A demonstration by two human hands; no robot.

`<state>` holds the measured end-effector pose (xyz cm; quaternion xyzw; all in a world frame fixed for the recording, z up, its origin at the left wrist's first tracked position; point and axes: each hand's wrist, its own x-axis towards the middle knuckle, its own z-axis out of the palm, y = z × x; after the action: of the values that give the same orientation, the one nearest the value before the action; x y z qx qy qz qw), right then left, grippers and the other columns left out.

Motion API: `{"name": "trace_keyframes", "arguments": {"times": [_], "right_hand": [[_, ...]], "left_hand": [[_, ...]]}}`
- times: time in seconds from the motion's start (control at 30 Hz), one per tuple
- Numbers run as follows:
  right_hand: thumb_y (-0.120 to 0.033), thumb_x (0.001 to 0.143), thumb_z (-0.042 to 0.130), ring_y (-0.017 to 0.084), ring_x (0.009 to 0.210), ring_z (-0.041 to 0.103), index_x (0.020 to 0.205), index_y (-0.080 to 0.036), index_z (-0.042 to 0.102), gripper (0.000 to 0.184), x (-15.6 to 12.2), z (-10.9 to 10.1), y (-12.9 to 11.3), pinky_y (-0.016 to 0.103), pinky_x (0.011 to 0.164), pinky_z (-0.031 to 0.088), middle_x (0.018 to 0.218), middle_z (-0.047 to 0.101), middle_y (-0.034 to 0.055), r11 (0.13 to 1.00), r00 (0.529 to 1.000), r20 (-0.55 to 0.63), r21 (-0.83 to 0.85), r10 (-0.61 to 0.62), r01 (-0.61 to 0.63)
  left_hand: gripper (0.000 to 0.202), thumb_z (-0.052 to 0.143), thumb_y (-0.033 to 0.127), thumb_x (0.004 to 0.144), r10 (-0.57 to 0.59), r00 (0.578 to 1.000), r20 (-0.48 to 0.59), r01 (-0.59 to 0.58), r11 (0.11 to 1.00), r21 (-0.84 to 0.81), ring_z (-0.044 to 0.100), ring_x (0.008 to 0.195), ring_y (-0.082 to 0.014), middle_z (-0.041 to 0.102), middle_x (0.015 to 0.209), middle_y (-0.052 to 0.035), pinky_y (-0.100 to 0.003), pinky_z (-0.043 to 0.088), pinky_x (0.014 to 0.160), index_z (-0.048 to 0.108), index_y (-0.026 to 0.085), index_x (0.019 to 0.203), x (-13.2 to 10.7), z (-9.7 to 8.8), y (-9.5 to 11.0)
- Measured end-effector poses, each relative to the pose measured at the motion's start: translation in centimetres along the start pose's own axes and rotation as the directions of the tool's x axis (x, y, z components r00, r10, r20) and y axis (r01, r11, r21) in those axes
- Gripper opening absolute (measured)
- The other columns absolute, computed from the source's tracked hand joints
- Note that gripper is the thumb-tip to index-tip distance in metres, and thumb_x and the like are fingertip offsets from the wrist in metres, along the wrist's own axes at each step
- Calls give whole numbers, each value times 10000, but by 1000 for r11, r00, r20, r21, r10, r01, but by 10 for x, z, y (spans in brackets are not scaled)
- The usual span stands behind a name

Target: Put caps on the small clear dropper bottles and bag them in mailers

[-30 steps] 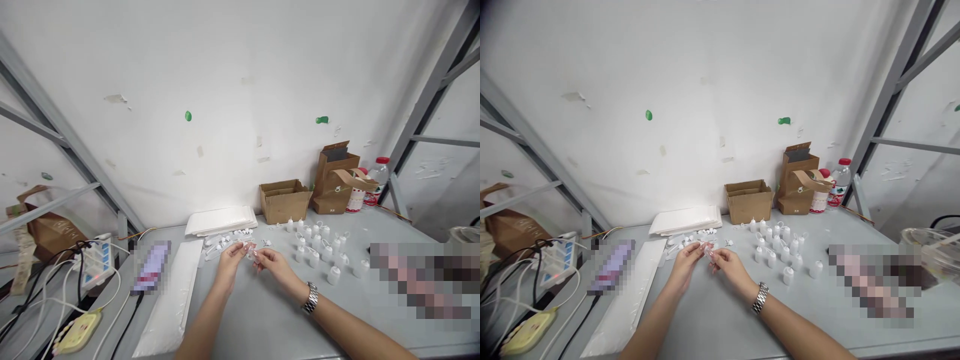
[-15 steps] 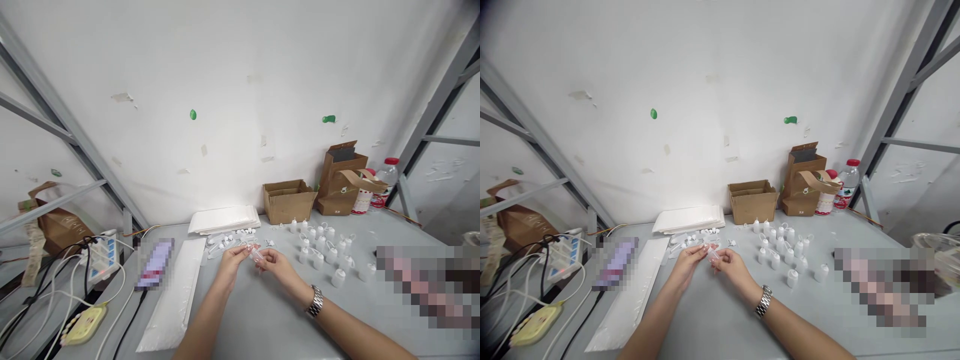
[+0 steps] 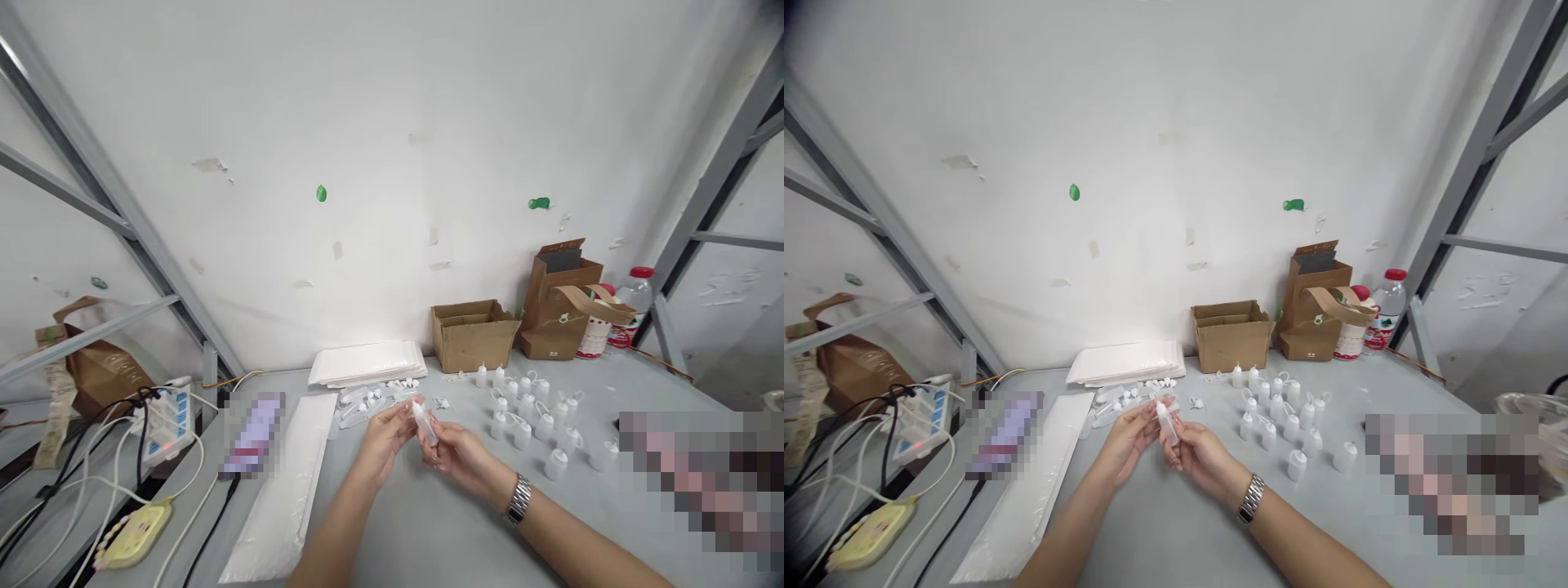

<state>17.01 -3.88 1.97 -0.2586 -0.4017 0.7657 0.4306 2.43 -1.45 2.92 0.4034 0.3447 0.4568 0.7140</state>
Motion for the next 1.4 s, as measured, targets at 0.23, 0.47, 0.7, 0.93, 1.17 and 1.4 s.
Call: {"name": "trace_keyframes", "arguments": {"times": [0.23, 0.47, 0.7, 0.93, 1.17, 1.4], "right_hand": [[-605, 688, 569, 107, 468, 431, 687, -170, 586, 435, 2, 0, 4, 258, 514, 330, 510, 517, -19, 970, 994, -103, -243, -47, 21], [-656, 691, 520, 103, 452, 454, 688, -150, 565, 508, 4, 2, 11, 258, 530, 358, 488, 530, -23, 935, 989, -150, -350, 7, -60], [-664, 703, 492, 115, 446, 468, 679, -160, 565, 510, 6, 0, 15, 265, 517, 368, 467, 523, -32, 893, 989, -145, -446, -3, -63], [-678, 709, 466, 119, 446, 466, 682, -170, 546, 515, 5, 0, 15, 274, 537, 375, 473, 514, -33, 866, 988, -151, -498, -44, -38], [-640, 777, 412, 111, 467, 454, 742, -186, 497, 463, 5, -4, 20, 264, 530, 372, 508, 478, -50, 856, 961, -230, -516, -154, 14], [-647, 784, 382, 104, 443, 414, 752, -191, 489, 469, 5, -6, 24, 253, 492, 341, 479, 449, -61, 823, 964, -219, -568, -148, -2]], "left_hand": [[452, 496, 515, 789, -178, 981, -75, 161, 969, -187, 632, 937, -206, 645, 1080, -147, -297, 490, 785, 604, 128, 997, 8, -8, -1], [217, 669, 253, 704, -46, 989, -141, 18, 981, -192, 602, 1019, -227, 665, 1068, -108, -350, 433, 927, 663, 156, 899, 6, -10, 2], [174, 685, 207, 683, 25, 976, -218, -57, 989, -140, 580, 1062, -209, 688, 1017, -92, -310, 374, 1011, 686, 155, 849, 10, -17, -3], [161, 647, 95, 685, -10, 958, -288, -55, 974, -219, 605, 1016, -178, 697, 988, -75, -295, 403, 982, 682, 157, 830, 11, -20, -2], [105, 660, 120, 703, -33, 950, -311, -59, 958, -280, 659, 821, -139, 708, 906, -79, -255, 477, 848, 677, 141, 805, 11, -19, 1], [142, 701, 243, 680, -69, 969, -239, 11, 972, -235, 639, 902, -183, 710, 884, -77, -296, 442, 877, 667, 154, 786, 8, -14, -1]]}}
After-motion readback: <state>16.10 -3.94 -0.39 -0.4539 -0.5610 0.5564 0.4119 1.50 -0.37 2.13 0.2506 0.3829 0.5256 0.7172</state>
